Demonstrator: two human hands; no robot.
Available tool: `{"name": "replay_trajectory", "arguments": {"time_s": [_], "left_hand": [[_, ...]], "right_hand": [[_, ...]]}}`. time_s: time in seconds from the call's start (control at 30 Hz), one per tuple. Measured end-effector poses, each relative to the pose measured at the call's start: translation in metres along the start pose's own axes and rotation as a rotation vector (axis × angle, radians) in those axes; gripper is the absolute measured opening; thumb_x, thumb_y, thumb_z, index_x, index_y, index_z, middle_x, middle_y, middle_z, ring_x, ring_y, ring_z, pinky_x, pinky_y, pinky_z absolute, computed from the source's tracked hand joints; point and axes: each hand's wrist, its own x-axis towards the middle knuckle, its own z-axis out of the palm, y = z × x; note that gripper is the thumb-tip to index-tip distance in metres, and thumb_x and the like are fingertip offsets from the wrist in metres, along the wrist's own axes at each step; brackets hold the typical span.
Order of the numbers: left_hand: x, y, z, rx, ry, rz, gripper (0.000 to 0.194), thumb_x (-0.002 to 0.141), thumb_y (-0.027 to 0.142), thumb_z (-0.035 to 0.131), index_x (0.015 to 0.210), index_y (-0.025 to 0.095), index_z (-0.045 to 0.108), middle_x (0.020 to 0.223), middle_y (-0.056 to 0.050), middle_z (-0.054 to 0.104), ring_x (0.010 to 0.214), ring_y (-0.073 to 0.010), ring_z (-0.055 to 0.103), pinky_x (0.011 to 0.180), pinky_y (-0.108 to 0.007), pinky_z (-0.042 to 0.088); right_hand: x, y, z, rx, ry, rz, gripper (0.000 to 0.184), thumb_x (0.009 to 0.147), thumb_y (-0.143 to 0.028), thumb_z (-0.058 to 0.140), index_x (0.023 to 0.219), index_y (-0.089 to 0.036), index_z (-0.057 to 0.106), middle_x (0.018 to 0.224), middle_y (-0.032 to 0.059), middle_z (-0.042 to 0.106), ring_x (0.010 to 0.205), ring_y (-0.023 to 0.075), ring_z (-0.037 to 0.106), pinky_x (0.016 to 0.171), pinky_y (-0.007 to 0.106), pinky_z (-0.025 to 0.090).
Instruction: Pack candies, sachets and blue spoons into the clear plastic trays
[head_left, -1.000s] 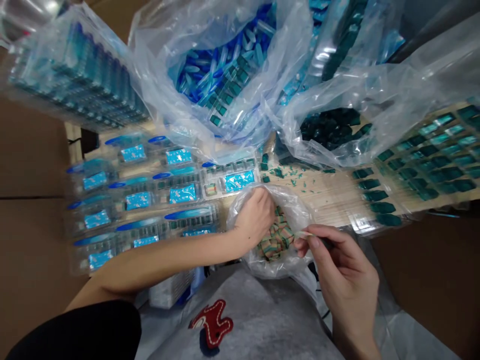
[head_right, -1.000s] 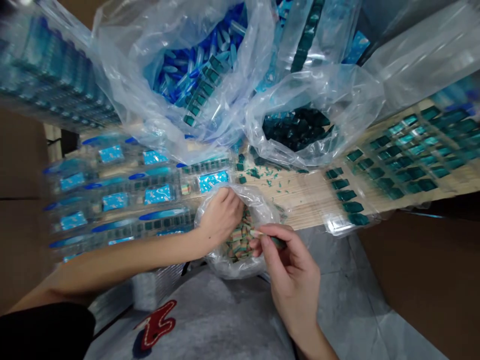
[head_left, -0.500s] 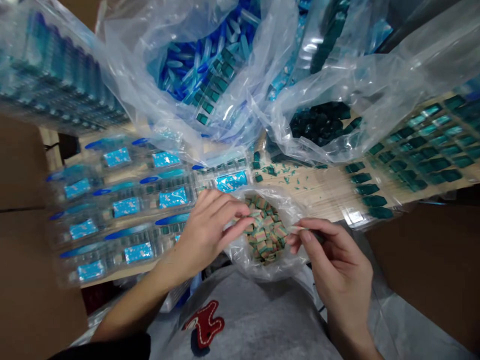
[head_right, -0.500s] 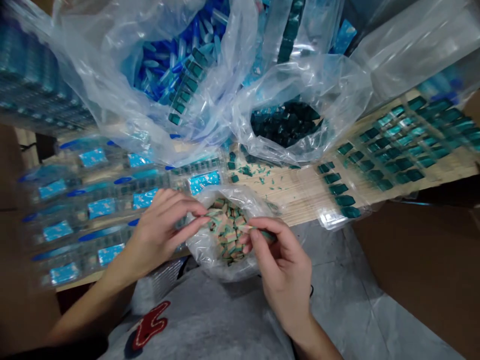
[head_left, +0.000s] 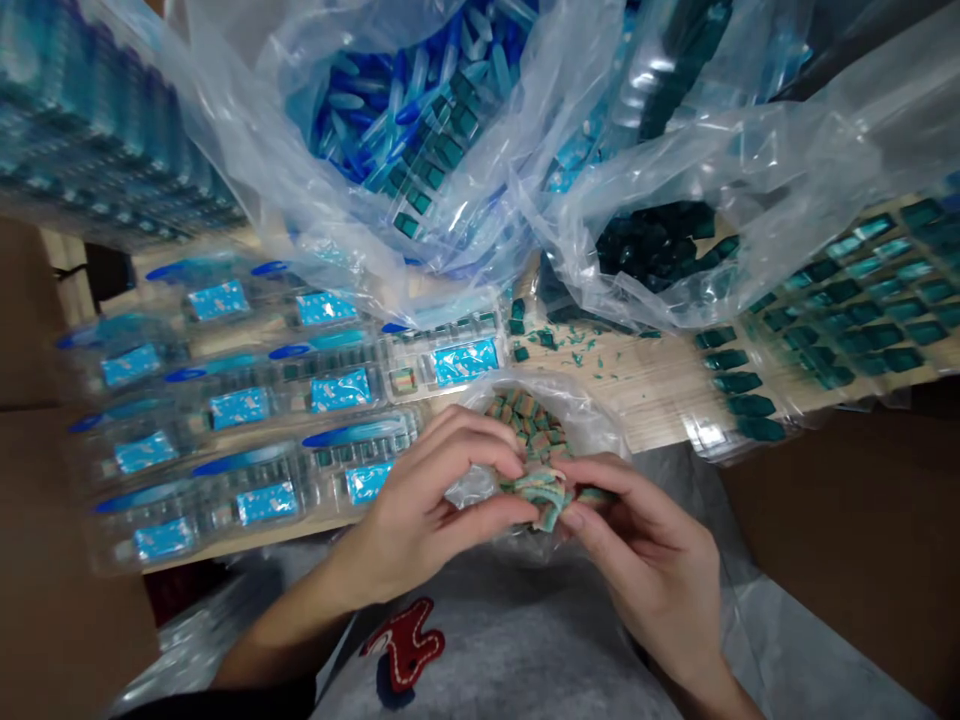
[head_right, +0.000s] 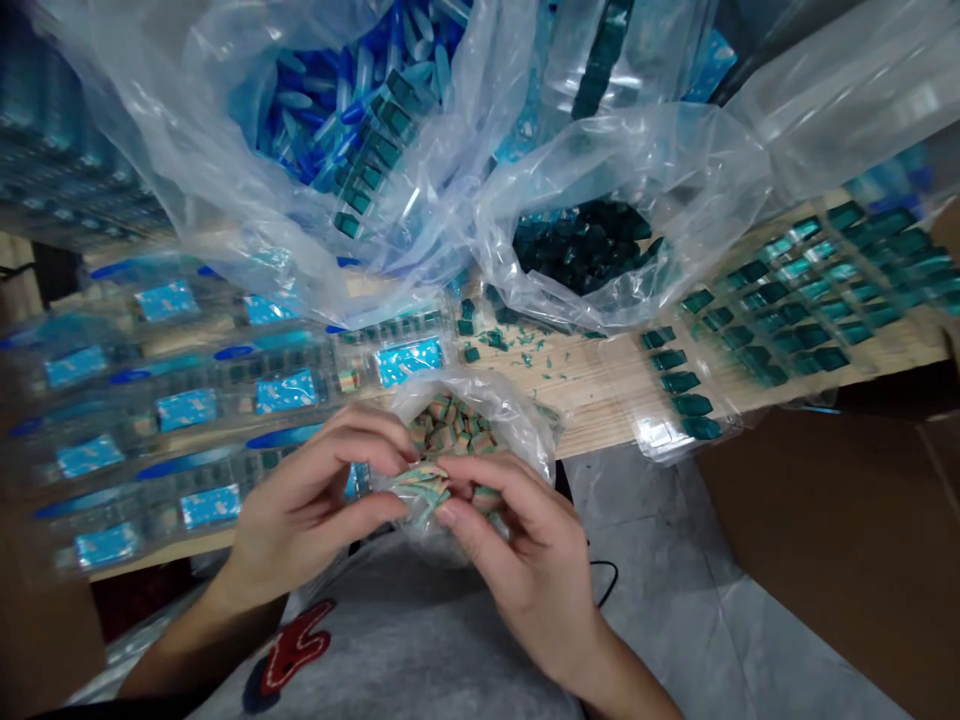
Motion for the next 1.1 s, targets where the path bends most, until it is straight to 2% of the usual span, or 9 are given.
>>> {"name": "replay_trajectory", "arguments": {"time_s": [0.17,0.27,0.37,0.53,0.63,0.73,0.87,0.97,1.1], "left_hand": [[-0.006,-0.002,0.008,-0.078,0.014,-0.015,0.014,0.092,0.020,0.062,0.104,0.024,0.056,0.097,-0.002,0.065,0.094,-0.0143,0.062,0.082,-0.027,0.051],[-0.004,0.000,0.011,-0.025,0.034,0.022,0.014,0.091,0.017,0.062,0.103,0.022,0.056,0.096,-0.002,0.064,0.093,-0.0139,0.061,0.083,-0.026,0.050],[-0.003,0.002,0.016,0.000,0.095,0.005,0.014,0.090,0.015,0.062,0.100,0.022,0.057,0.098,-0.003,0.063,0.094,-0.0146,0.060,0.084,-0.027,0.049],[-0.005,0.004,0.028,-0.119,0.202,-0.126,0.016,0.087,0.010,0.061,0.095,0.022,0.055,0.097,-0.001,0.062,0.093,-0.0122,0.061,0.085,-0.023,0.050],[-0.006,0.003,0.028,-0.084,0.308,-0.149,0.019,0.085,0.007,0.061,0.095,0.023,0.056,0.097,0.000,0.061,0.095,-0.0115,0.061,0.086,-0.021,0.049],[-0.005,0.002,0.024,-0.047,0.389,-0.139,0.020,0.084,0.007,0.062,0.095,0.023,0.056,0.096,0.000,0.062,0.095,-0.0128,0.062,0.086,-0.024,0.050],[-0.005,0.006,0.019,-0.103,0.257,-0.153,0.017,0.086,0.008,0.062,0.094,0.022,0.057,0.095,0.000,0.063,0.091,-0.0131,0.063,0.082,-0.024,0.052],[-0.009,0.010,0.017,-0.173,0.128,-0.150,0.017,0.089,0.009,0.060,0.099,0.023,0.058,0.097,-0.001,0.063,0.094,-0.0122,0.062,0.085,-0.022,0.051],[-0.014,0.011,0.011,-0.216,0.017,-0.112,0.017,0.091,0.012,0.059,0.104,0.023,0.059,0.103,-0.003,0.064,0.099,-0.0134,0.060,0.090,-0.024,0.051]], "right_hand": [[-0.001,0.000,0.001,0.073,0.059,0.004,0.026,0.085,-0.012,0.069,0.103,-0.032,0.070,0.089,-0.0064,0.074,0.059,0.0087,0.066,0.053,0.016,0.056],[-0.005,0.005,0.002,0.003,0.092,-0.056,0.032,0.087,-0.009,0.067,0.108,-0.034,0.067,0.094,-0.0071,0.073,0.071,0.0100,0.070,0.061,0.017,0.059],[-0.007,0.010,0.005,-0.119,0.130,-0.186,0.037,0.088,-0.007,0.066,0.116,-0.032,0.064,0.100,-0.0036,0.073,0.085,0.0149,0.071,0.074,0.025,0.063],[-0.005,0.005,0.007,-0.265,0.066,-0.369,0.037,0.089,0.000,0.058,0.119,-0.022,0.060,0.098,-0.0001,0.071,0.083,0.0120,0.069,0.078,0.021,0.061],[-0.006,0.001,0.003,-0.361,0.107,-0.362,0.030,0.089,0.000,0.057,0.110,-0.021,0.062,0.095,-0.0004,0.070,0.084,0.0108,0.068,0.083,0.019,0.058],[-0.006,-0.001,0.000,-0.256,0.137,-0.287,0.028,0.087,0.001,0.058,0.103,-0.022,0.062,0.090,-0.0024,0.068,0.080,0.0094,0.066,0.074,0.017,0.057],[-0.004,0.000,0.002,-0.154,0.004,-0.339,0.030,0.086,0.002,0.057,0.105,-0.021,0.061,0.089,-0.0007,0.068,0.080,0.0113,0.065,0.071,0.021,0.058],[-0.003,-0.002,0.004,-0.208,0.015,-0.407,0.033,0.087,0.002,0.056,0.111,-0.020,0.060,0.092,0.0022,0.068,0.081,0.0131,0.067,0.072,0.024,0.060],[-0.003,-0.007,-0.002,-0.338,-0.001,-0.449,0.029,0.089,-0.002,0.054,0.111,-0.021,0.058,0.090,0.0028,0.069,0.080,0.0129,0.069,0.072,0.021,0.061]]}}
